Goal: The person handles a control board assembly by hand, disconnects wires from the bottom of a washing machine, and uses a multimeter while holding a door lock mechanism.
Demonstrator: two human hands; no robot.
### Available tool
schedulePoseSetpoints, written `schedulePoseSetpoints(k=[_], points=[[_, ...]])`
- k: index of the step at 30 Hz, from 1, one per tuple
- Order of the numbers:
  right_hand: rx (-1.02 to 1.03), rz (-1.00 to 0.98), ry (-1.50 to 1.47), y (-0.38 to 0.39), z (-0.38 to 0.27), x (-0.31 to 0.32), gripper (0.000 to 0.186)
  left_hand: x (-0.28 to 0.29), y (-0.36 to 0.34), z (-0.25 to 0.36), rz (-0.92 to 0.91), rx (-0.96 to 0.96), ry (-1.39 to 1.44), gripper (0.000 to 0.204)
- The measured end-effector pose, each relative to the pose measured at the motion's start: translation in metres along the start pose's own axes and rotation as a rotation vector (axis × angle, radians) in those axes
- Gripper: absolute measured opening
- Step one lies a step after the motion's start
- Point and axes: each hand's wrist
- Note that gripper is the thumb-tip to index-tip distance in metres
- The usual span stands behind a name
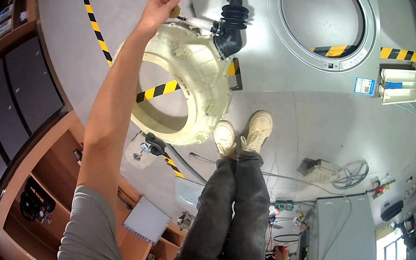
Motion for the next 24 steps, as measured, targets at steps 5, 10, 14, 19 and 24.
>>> schedulePoseSetpoints(k=[5, 10, 14, 19, 24], points=[[0.027, 0.01, 0.112, -0.012, 0.011, 0.013, 0.015, -0.002, -0.018, -0.041, 0.093, 0.032, -0.315, 0.028], [0.014, -0.015, 0.032, -0.002, -0.001, 0.004, 0.017, 0.002, -0.018, -0.053, 0.254, 0.147, -0.207, 0.031], [0.007, -0.036, 0.049, -0.001, -0.005, 0.0, 0.017, 0.014, -0.024, -0.069, 0.284, 0.379, -0.036, 0.027], [-0.018, -0.001, -0.014, 0.004, -0.005, -0.011, 0.016, 0.009, -0.01, -0.056, 0.292, 0.561, 0.434, 0.029], [0.008, -0.028, 0.016, 0.004, -0.016, -0.017, 0.016, 0.011, 0.036, -0.071, 0.598, 0.059, -0.218, 0.044]])
Point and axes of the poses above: each hand's wrist, its own y-axis away from the middle knuckle, its own x-axis out of the back of the hand, z = x × y, and after that the axes turned 1 degree about -x, right-handed
